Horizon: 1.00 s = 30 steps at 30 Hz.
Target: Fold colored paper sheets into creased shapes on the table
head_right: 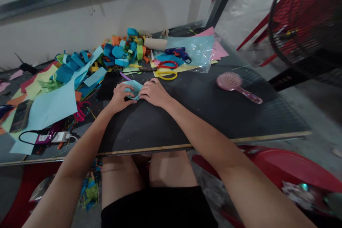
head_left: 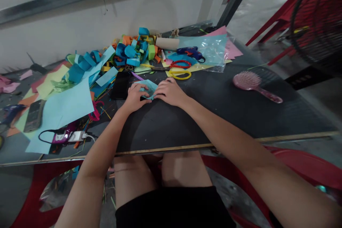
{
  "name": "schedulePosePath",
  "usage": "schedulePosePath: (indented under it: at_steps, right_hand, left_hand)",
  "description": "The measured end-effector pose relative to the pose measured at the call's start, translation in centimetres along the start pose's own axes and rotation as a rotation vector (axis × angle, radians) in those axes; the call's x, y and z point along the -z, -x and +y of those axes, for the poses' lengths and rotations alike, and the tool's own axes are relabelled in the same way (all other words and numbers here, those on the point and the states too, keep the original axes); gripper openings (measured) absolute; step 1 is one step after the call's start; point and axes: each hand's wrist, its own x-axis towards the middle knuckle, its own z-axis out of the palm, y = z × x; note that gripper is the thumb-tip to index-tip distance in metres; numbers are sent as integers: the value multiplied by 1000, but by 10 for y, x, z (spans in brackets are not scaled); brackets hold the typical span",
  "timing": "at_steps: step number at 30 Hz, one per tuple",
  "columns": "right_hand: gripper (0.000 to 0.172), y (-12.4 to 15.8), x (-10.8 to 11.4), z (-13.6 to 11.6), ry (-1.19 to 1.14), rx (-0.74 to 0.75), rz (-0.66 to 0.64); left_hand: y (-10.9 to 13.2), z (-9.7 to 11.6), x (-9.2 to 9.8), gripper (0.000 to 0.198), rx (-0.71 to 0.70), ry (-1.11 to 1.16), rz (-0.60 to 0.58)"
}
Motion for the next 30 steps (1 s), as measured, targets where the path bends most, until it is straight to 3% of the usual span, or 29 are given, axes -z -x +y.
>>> schedulePosePath:
  at_steps: [11, 23, 30]
  right_hand:
    - [22, 0, -3, 5, -44, 4, 34]
    - [21, 0, -9, 9, -50, 18, 79]
    - [19, 1, -12, 12, -60, -6, 108]
  left_hand:
    - [-3, 1, -5, 7, -6, 87, 10]
    - [0, 20, -3, 4, 197, 22, 42]
    - [-2, 24, -2, 10, 307, 109, 50]
